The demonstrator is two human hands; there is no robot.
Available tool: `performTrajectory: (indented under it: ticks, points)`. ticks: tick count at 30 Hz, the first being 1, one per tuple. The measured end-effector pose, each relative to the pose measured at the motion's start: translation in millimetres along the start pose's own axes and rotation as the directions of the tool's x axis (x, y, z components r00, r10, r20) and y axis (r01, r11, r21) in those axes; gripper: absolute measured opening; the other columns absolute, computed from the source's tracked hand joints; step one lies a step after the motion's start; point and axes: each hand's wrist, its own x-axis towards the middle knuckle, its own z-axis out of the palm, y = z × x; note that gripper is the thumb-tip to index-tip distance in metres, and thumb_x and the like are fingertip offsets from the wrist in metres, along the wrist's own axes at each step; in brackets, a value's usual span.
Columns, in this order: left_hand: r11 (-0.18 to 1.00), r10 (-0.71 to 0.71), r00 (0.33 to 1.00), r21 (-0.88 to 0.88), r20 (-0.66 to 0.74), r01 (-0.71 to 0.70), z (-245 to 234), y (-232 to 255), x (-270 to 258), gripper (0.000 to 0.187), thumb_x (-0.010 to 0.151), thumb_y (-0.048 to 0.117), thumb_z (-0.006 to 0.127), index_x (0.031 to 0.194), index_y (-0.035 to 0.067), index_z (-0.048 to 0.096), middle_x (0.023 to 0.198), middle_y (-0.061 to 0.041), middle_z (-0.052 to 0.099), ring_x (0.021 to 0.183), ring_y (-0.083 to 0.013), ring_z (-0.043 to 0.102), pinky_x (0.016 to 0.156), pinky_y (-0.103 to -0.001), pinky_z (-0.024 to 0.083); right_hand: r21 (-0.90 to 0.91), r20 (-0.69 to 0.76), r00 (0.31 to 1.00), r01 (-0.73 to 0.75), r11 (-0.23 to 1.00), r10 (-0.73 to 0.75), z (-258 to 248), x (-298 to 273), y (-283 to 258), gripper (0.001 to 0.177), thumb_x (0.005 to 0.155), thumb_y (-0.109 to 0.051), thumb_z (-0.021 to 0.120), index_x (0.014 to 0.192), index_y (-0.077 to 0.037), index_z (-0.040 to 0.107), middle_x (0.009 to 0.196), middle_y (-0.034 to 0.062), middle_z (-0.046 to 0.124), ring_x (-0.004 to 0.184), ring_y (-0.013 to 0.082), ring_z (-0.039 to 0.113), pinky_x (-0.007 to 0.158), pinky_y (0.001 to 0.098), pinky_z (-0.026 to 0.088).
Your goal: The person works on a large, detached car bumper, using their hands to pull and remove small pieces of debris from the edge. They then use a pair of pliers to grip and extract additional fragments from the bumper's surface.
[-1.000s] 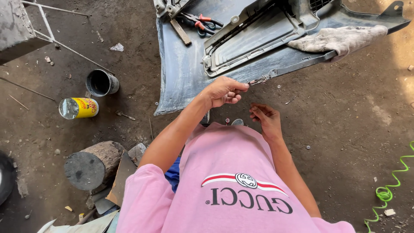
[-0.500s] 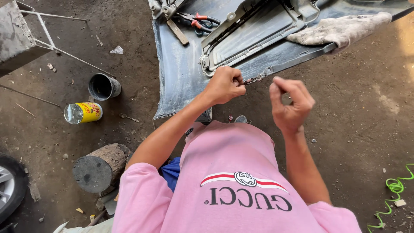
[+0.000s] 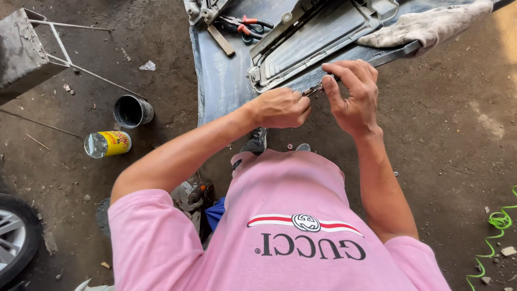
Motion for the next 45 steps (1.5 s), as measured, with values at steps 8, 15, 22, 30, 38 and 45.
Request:
performTrajectory:
  ticks: [8, 15, 22, 30, 38, 45]
  points:
    - [0.75, -0.561, 0.827, -0.447, -0.041, 0.487, 5.0, 18.3, -8.2, 0.013, 0.083, 0.016, 0.07, 0.086, 0.003, 0.071, 0.076, -0.011, 0.068, 0.069, -0.0274, 0.07, 0.058, -0.037, 0.055, 0.012, 0.027, 0.999, -0.027, 1.0, 0.026, 1.0, -5.9, 5.3, 0.02, 0.11, -0.026, 0.067, 0.12, -0.011, 0.075, 0.117, 0.006, 0.07, 0.114, 0.0262, 0.062, 0.111, 0.0413, 0.038]
    - [-0.666, -0.55, 0.367, -0.659, 0.75, 0.349, 50.1, 33.0, -37.4, 0.042, 0.1, 0.04, 0.06, 0.098, -0.001, 0.071, 0.078, -0.007, 0.072, 0.059, -0.014, 0.071, 0.049, -0.027, 0.055, 0.024, 0.051, 0.998, -0.036, 0.999, 0.035, -0.5, -10.6, 6.0, 0.017, 0.109, -0.024, 0.068, 0.12, -0.012, 0.075, 0.116, 0.0048, 0.07, 0.113, 0.0252, 0.061, 0.111, 0.0414, 0.038]
    - [-0.85, -0.488, 0.347, -0.526, 0.801, 0.019, 38.4, 53.7, -18.3, 0.028, 0.096, 0.029, 0.071, 0.103, 0.002, 0.072, 0.09, -0.005, 0.076, 0.071, -0.0121, 0.072, 0.059, -0.023, 0.057, 0.024, 0.063, 0.997, -0.043, 0.999, 0.042, -0.9, -15.5, 6.7, 0.017, 0.109, -0.023, 0.068, 0.12, -0.012, 0.075, 0.116, 0.0049, 0.07, 0.116, 0.0254, 0.061, 0.111, 0.042, 0.038]
    - [-0.841, -0.54, 0.268, -0.494, 0.798, -0.221, 62.2, 63.5, -12.5, 0.016, 0.091, 0.013, 0.074, 0.1, 0.0, 0.071, 0.09, -0.008, 0.074, 0.074, -0.0127, 0.073, 0.062, -0.025, 0.06, 0.034, 0.075, 0.996, -0.05, 0.998, 0.047, -0.1, -15.9, 7.9, 0.018, 0.109, -0.024, 0.068, 0.12, -0.012, 0.075, 0.117, 0.0048, 0.07, 0.116, 0.0247, 0.062, 0.112, 0.0421, 0.038]
    - [-0.628, -0.772, 0.145, -0.777, 0.618, -0.032, 64.2, 61.6, -2.6, 0.009, 0.086, 0.006, 0.075, 0.085, -0.003, 0.074, 0.075, -0.007, 0.072, 0.062, -0.01, 0.064, 0.053, -0.023, 0.05, 0.038, 0.074, 0.996, -0.043, 0.998, 0.04, -1.6, -15.0, 9.2, 0.019, 0.11, -0.026, 0.068, 0.121, -0.013, 0.075, 0.117, 0.0043, 0.07, 0.117, 0.0244, 0.061, 0.111, 0.0419, 0.038]
    - [0.134, -0.937, 0.345, -0.865, 0.048, 0.484, 26.2, 48.7, -1.2, 0.008, 0.081, 0.007, 0.074, 0.086, 0.001, 0.075, 0.072, -0.003, 0.072, 0.061, -0.0119, 0.067, 0.058, -0.028, 0.055, 0.04, 0.083, 0.996, -0.043, 0.998, 0.04, -3.3, -10.0, 8.0, 0.02, 0.11, -0.028, 0.067, 0.121, -0.013, 0.076, 0.116, 0.004, 0.07, 0.116, 0.0241, 0.061, 0.111, 0.0416, 0.038]
